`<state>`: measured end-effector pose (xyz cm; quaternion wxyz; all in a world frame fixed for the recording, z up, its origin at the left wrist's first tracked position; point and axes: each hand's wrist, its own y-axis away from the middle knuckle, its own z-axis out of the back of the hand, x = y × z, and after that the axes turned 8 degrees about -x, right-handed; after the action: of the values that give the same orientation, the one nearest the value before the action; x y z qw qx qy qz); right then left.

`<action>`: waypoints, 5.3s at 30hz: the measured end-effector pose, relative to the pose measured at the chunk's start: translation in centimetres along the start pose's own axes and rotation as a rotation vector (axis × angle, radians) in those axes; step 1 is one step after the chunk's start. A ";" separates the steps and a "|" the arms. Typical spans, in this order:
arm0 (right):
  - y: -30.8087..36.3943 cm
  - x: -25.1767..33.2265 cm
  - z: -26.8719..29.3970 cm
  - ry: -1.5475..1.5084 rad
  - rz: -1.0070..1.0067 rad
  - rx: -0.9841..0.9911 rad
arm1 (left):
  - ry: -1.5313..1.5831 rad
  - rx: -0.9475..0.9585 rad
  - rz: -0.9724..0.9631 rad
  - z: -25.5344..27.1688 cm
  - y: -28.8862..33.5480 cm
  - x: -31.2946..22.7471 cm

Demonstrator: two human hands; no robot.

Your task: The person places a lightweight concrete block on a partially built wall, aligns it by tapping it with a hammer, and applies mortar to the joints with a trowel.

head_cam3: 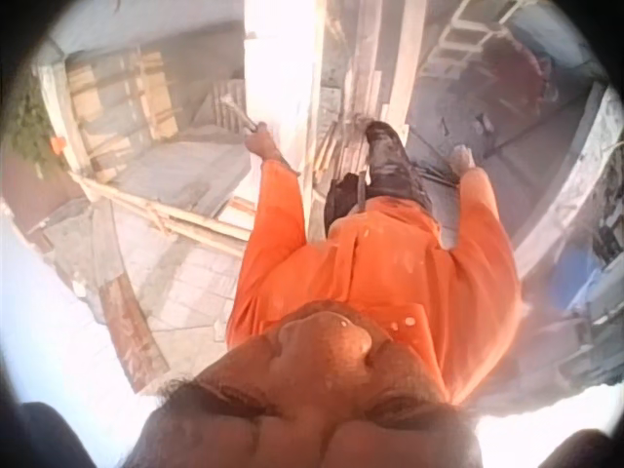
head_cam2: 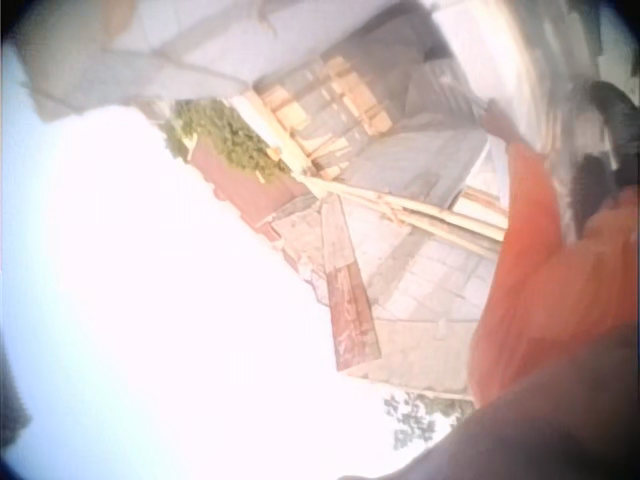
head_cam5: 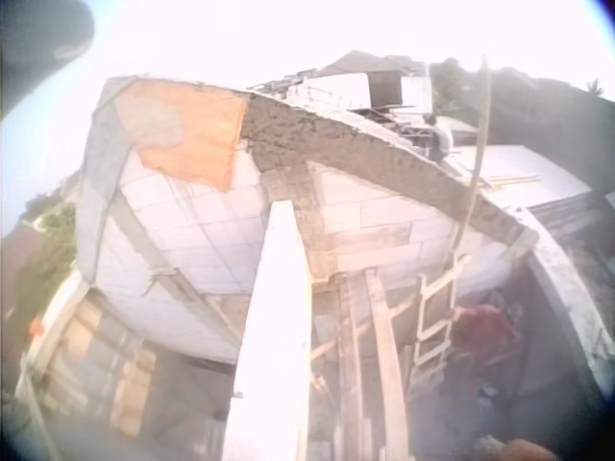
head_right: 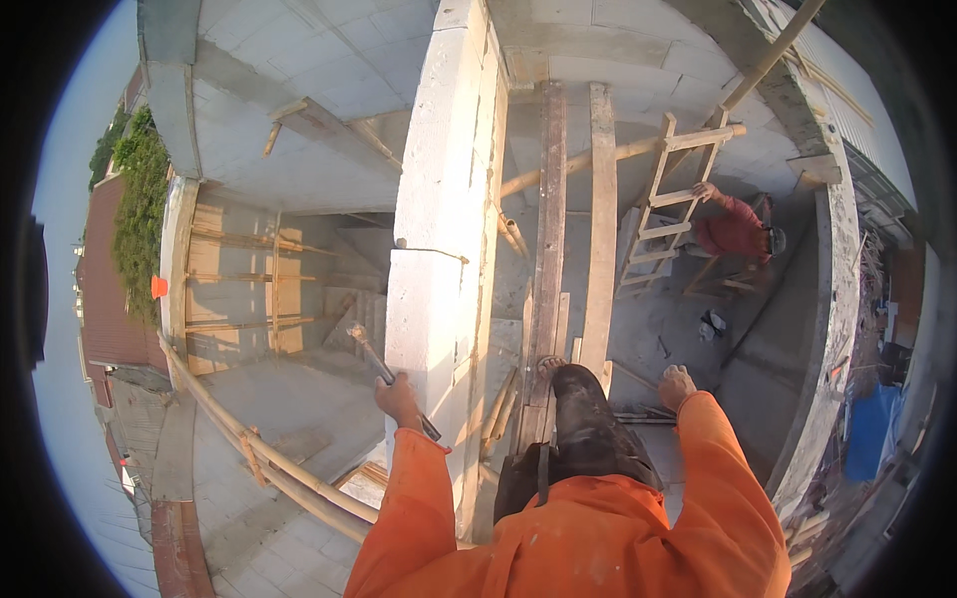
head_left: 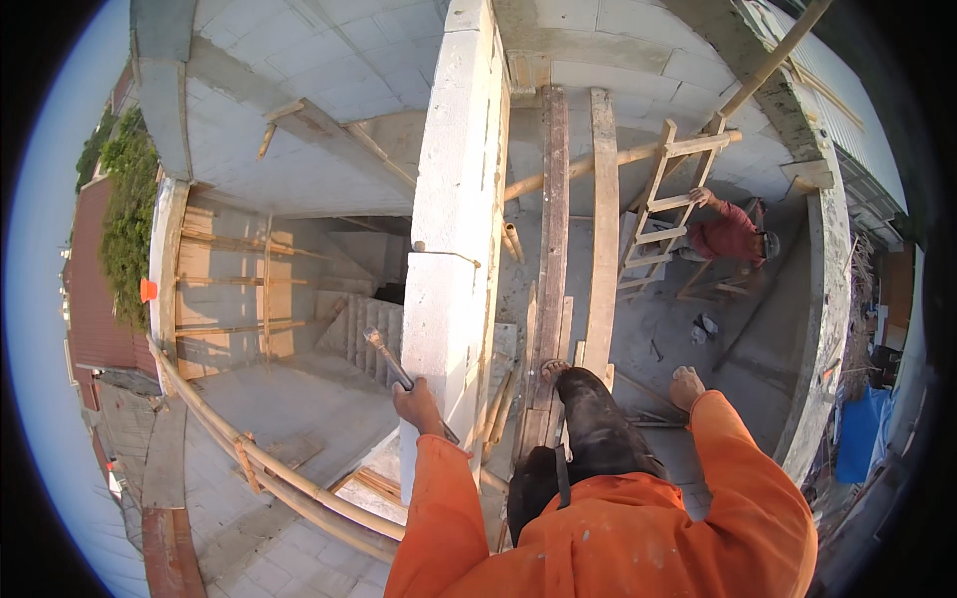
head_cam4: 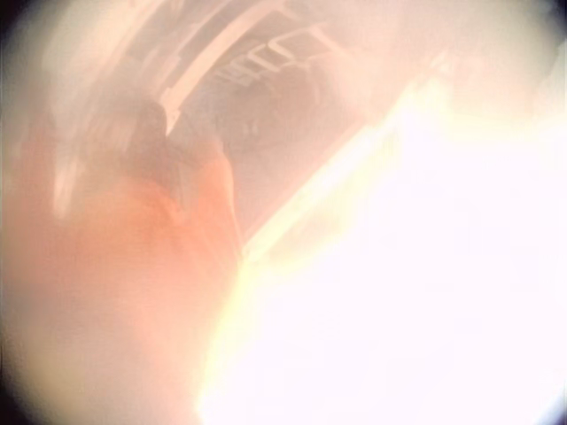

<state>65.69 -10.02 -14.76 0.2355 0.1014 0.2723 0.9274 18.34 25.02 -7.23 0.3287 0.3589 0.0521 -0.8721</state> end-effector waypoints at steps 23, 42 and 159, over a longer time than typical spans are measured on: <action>-9.5 2.8 20.5 -0.632 -0.157 -0.344 | -0.294 -0.068 -0.084 -0.8 1.0 -2.4; -43.0 44.9 41.6 0.007 1.150 -0.369 | -0.319 0.016 0.304 0.5 1.3 -6.9; -38.7 53.1 32.1 0.390 1.908 0.298 | 0.492 -0.834 1.188 -21.5 8.1 -36.1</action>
<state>44.45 59.46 -6.33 -0.6762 0.1524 0.2245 0.6850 55.02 45.04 1.98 0.8293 0.3569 0.2470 -0.3521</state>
